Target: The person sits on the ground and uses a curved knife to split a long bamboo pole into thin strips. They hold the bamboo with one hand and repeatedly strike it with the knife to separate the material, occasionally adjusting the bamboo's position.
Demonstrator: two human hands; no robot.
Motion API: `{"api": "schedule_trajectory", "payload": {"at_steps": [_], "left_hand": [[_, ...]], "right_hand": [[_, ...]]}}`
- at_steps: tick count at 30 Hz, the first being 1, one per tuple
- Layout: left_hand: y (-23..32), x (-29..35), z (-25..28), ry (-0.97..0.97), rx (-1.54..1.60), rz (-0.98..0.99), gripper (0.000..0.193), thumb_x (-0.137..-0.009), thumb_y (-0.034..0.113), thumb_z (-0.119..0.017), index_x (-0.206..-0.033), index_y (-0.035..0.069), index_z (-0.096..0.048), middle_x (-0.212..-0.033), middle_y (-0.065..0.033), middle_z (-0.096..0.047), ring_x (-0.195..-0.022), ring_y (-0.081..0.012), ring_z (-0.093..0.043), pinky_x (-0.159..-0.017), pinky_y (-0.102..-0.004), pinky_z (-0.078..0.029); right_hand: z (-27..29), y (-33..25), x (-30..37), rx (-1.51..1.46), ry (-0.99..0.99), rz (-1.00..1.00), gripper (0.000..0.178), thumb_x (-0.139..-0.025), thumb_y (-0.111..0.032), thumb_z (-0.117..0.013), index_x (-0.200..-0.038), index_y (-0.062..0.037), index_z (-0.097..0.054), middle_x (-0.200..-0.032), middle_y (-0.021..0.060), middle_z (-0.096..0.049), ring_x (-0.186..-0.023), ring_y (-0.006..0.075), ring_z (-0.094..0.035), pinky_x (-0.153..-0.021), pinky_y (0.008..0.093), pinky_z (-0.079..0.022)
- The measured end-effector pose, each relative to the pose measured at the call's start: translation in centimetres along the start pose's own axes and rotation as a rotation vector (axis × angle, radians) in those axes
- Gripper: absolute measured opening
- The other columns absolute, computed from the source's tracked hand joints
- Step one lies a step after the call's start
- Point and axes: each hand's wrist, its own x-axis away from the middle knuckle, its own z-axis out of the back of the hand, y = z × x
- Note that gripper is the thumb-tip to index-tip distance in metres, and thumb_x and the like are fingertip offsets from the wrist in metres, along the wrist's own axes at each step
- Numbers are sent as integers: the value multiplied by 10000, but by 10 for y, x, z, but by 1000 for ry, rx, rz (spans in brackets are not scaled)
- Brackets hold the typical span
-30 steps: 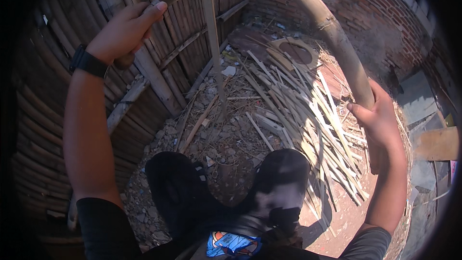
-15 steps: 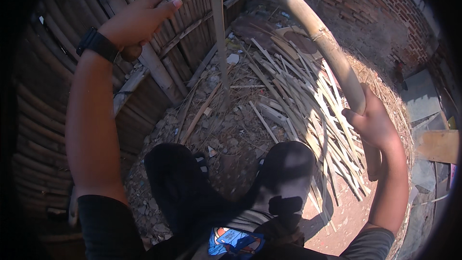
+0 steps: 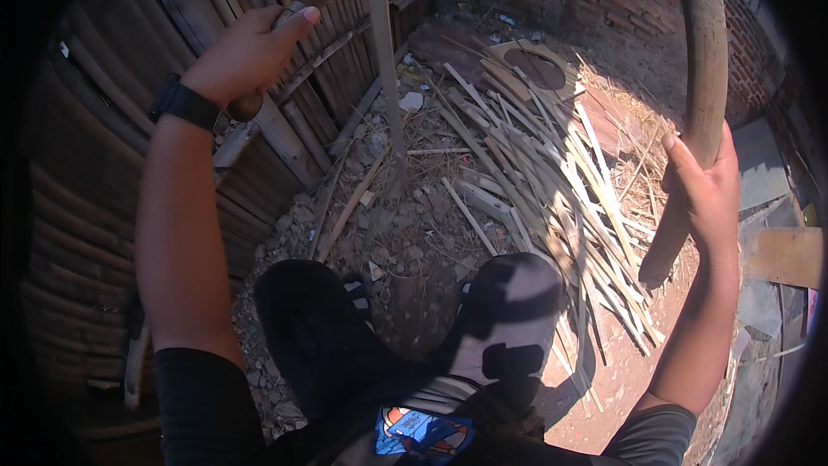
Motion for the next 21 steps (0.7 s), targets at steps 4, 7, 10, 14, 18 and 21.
{"api": "schedule_trajectory", "payload": {"at_steps": [4,7,10,14,18,21], "left_hand": [[-10,1,-1,-36,-12,-18,605,-1015,610,-546,-1000,10,-624,-647,-26,-532,-516,-129,-533,-506,-349,-496],[-4,-4,-10,-98,-233,116,608,-1016,612,-539,-957,11,-606,-629,-39,-513,-489,-149,-508,-491,-364,-475],[-45,-5,-36,-109,-138,113,628,-1019,613,-529,-927,-5,-595,-645,-72,-514,-538,-199,-531,-548,-406,-481],[-52,3,-56,-13,-143,55,650,-1021,616,-522,-908,-21,-594,-694,-111,-533,-644,-248,-563,-651,-448,-485],[-54,-1,-60,0,-143,49,672,-1011,633,-525,-900,-25,-597,-720,-125,-547,-678,-258,-566,-678,-451,-483],[-53,-3,-60,-2,-129,23,689,-1003,652,-525,-883,-23,-595,-706,-118,-544,-659,-255,-559,-666,-448,-482]], "right_hand": [[-46,-8,15,120,-134,-138,475,-897,-117,-727,-1313,-9,-523,-879,42,-613,-730,135,-603,-676,294,-524],[-54,8,25,427,-432,-177,483,-874,-53,-735,-1308,26,-538,-1040,122,-666,-983,210,-618,-912,336,-491],[-72,18,33,372,-477,-235,506,-856,-21,-761,-1314,17,-548,-1096,142,-676,-1032,200,-605,-948,331,-472],[-76,29,31,391,-416,-289,506,-847,-19,-775,-1311,0,-576,-1084,103,-685,-1020,192,-609,-945,335,-482],[-65,31,28,184,-317,-289,557,-811,-113,-820,-1293,44,-591,-1046,106,-679,-947,161,-618,-870,317,-503],[-56,2,14,105,-203,-217,597,-851,-197,-780,-1340,51,-543,-943,76,-644,-772,119,-594,-679,283,-490]]}}
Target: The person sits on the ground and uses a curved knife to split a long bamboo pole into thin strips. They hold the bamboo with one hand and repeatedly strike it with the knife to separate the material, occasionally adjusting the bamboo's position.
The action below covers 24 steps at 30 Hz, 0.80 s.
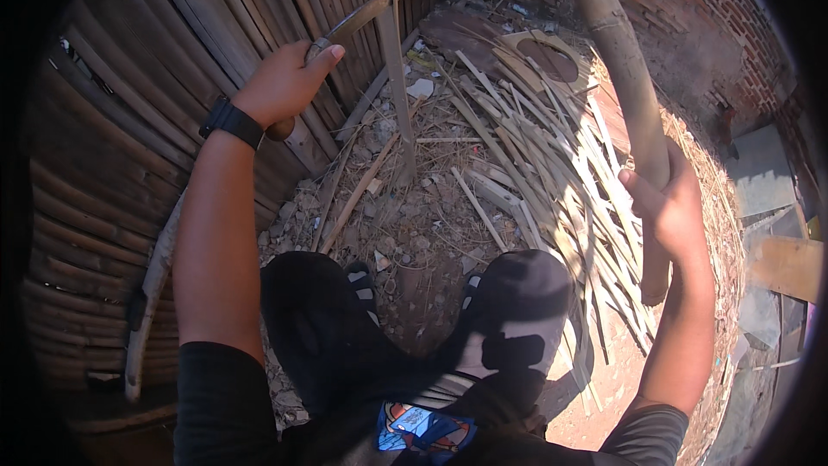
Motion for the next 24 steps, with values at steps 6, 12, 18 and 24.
{"api": "schedule_trajectory", "payload": {"at_steps": [6,12,18,24], "left_hand": [[-15,-18,-18,60,21,-54,701,-1006,654,-516,-849,-25,-591,-659,-98,-526,-628,-261,-551,-658,-459,-485],[-15,-20,-41,-177,-130,95,662,-1028,582,-500,-1001,-65,-640,-849,-215,-650,-813,-385,-648,-769,-503,-520],[-37,-9,-83,-136,-24,156,691,-1016,598,-504,-1007,-80,-639,-920,-268,-672,-910,-438,-666,-813,-518,-517],[-44,-23,-88,-72,-53,135,710,-1002,636,-509,-954,-61,-640,-864,-260,-668,-878,-440,-671,-789,-512,-517]], "right_hand": [[-19,21,-31,-46,71,65,463,-909,-192,-744,-1267,6,-528,-831,30,-600,-659,90,-573,-591,270,-487],[-62,83,-32,421,-386,107,710,-846,-161,-780,-1426,78,-447,-1094,205,-683,-997,260,-662,-918,350,-522],[-82,89,-25,114,-429,-46,586,-833,-167,-777,-1334,40,-551,-1018,155,-688,-931,222,-665,-817,333,-522],[-61,72,-38,-76,-251,-42,435,-839,-108,-759,-1227,8,-598,-853,-7,-591,-711,81,-540,-621,260,-460]]}}
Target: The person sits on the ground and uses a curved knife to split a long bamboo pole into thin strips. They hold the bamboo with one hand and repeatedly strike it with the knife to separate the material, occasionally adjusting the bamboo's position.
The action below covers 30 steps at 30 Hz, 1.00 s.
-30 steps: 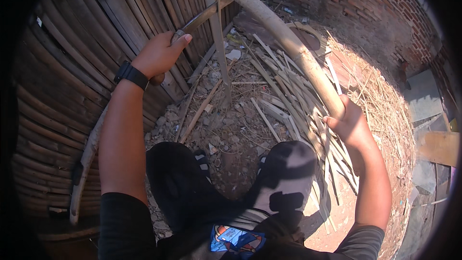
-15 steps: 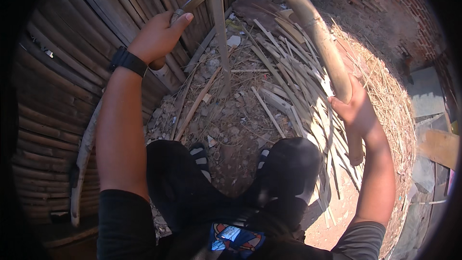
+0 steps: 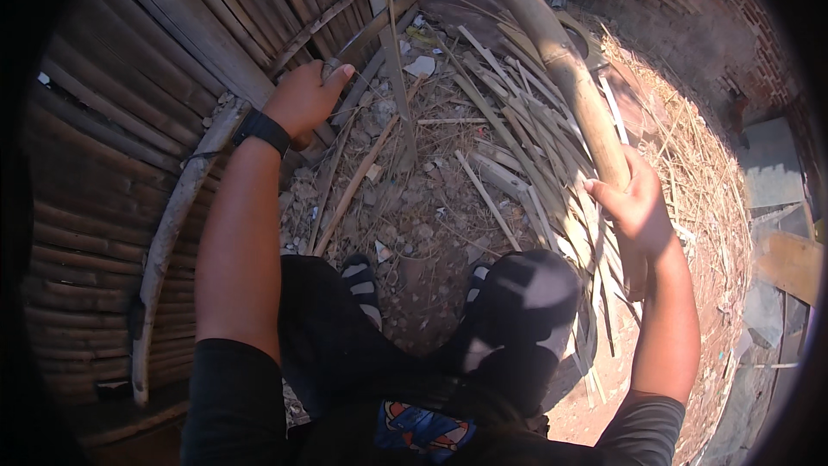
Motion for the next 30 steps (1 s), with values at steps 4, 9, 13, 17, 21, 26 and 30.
{"api": "schedule_trajectory", "payload": {"at_steps": [4,9,13,17,21,26,30], "left_hand": [[3,-12,-3,-63,3,28,720,-995,651,-512,-963,-55,-652,-847,-252,-669,-869,-436,-673,-788,-512,-520],[2,-18,-14,-3,29,-8,722,-1002,648,-499,-996,-56,-657,-863,-256,-673,-868,-441,-671,-794,-517,-520],[0,-28,-29,-329,-233,31,676,-1038,564,-470,-1089,-84,-654,-886,-256,-695,-857,-427,-686,-792,-530,-554],[-28,-10,-87,-194,-28,88,674,-1017,594,-505,-1035,-67,-634,-944,-288,-684,-920,-469,-664,-819,-536,-508],[-24,-4,-99,-141,47,109,659,-1018,579,-515,-1024,-71,-624,-925,-291,-677,-904,-473,-660,-804,-532,-506],[-28,-2,-96,-130,44,123,646,-1019,553,-522,-1033,-83,-633,-902,-296,-685,-875,-474,-673,-789,-537,-522],[-27,-12,-106,-122,27,101,652,-1018,557,-521,-1042,-85,-635,-905,-292,-689,-875,-469,-677,-791,-538,-528]], "right_hand": [[13,-17,-15,-114,159,103,393,-914,-152,-732,-1223,-23,-525,-812,5,-573,-624,76,-547,-564,256,-477],[-12,27,-42,-55,95,70,439,-891,-151,-746,-1241,4,-529,-885,65,-634,-719,152,-640,-650,310,-538],[-54,44,-40,453,-315,-187,747,-769,-194,-791,-1390,86,-485,-1203,330,-664,-1178,391,-663,-996,417,-517],[-69,81,-30,531,-250,-166,840,-773,-167,-808,-1452,135,-416,-1262,332,-644,-1222,384,-639,-1052,404,-485],[-78,96,-32,-102,-118,-158,618,-816,-62,-760,-1366,85,-518,-1052,123,-692,-939,149,-663,-829,304,-540],[-35,58,-42,-81,-105,-134,456,-872,-70,-732,-1286,-2,-555,-833,14,-587,-653,93,-558,-571,267,-476],[-28,51,-47,-146,33,-36,490,-904,-71,-698,-1336,24,-488,-860,44,-576,-633,109,-569,-566,279,-497]]}}
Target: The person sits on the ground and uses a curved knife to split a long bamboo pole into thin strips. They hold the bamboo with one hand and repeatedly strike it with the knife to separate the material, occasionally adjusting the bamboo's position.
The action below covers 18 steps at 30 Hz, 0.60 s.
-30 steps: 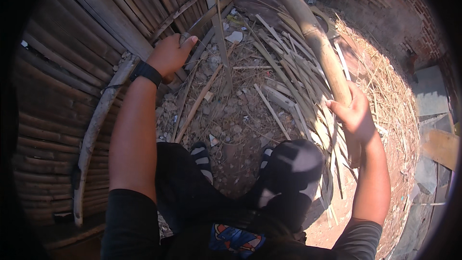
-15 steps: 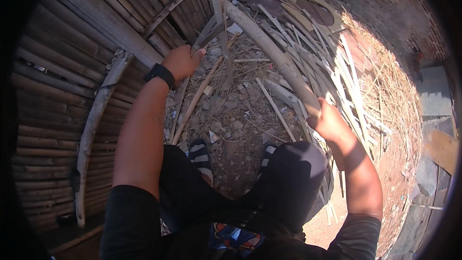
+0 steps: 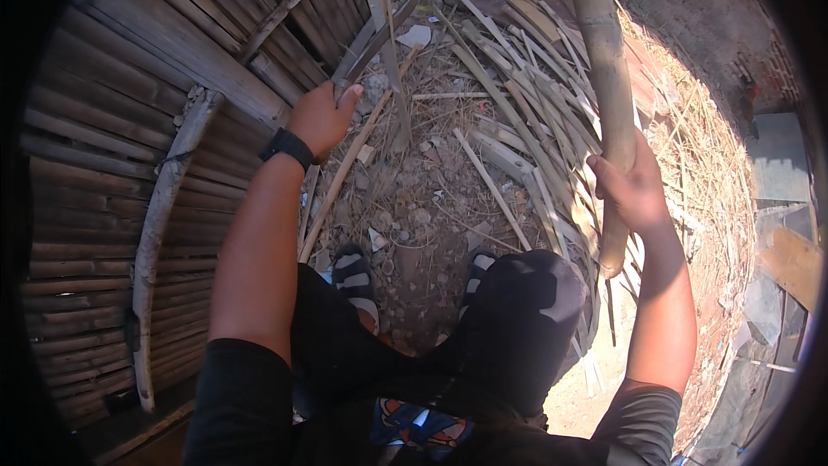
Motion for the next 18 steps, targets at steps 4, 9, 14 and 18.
{"api": "schedule_trajectory", "payload": {"at_steps": [4,9,14,18], "left_hand": [[14,1,1,-48,9,20,656,-1024,576,-501,-1037,-66,-632,-939,-290,-687,-905,-464,-675,-801,-542,-520],[-16,-5,-42,-216,-132,67,640,-1032,561,-487,-1102,-55,-642,-1016,-286,-697,-955,-445,-683,-831,-544,-537],[-20,-7,-73,-179,-84,100,672,-1036,570,-475,-1154,-79,-606,-993,-276,-691,-922,-437,-675,-822,-555,-529],[-11,-10,-75,-204,-65,132,670,-1039,564,-467,-1139,-84,-604,-950,-271,-696,-887,-448,-680,-803,-549,-533]], "right_hand": [[-20,55,-2,124,-118,-78,505,-871,-100,-715,-1313,18,-501,-892,79,-596,-658,149,-593,-595,320,-508],[-39,103,16,528,-399,-322,715,-815,-151,-763,-1423,89,-473,-1278,276,-645,-1243,351,-619,-1070,395,-464],[-39,118,21,487,-240,-178,705,-787,-134,-798,-1403,71,-521,-1109,191,-705,-1026,222,-656,-947,347,-505],[-17,98,15,53,-279,-130,574,-815,-123,-749,-1344,39,-596,-1028,93,-702,-976,177,-647,-910,327,-504]]}}
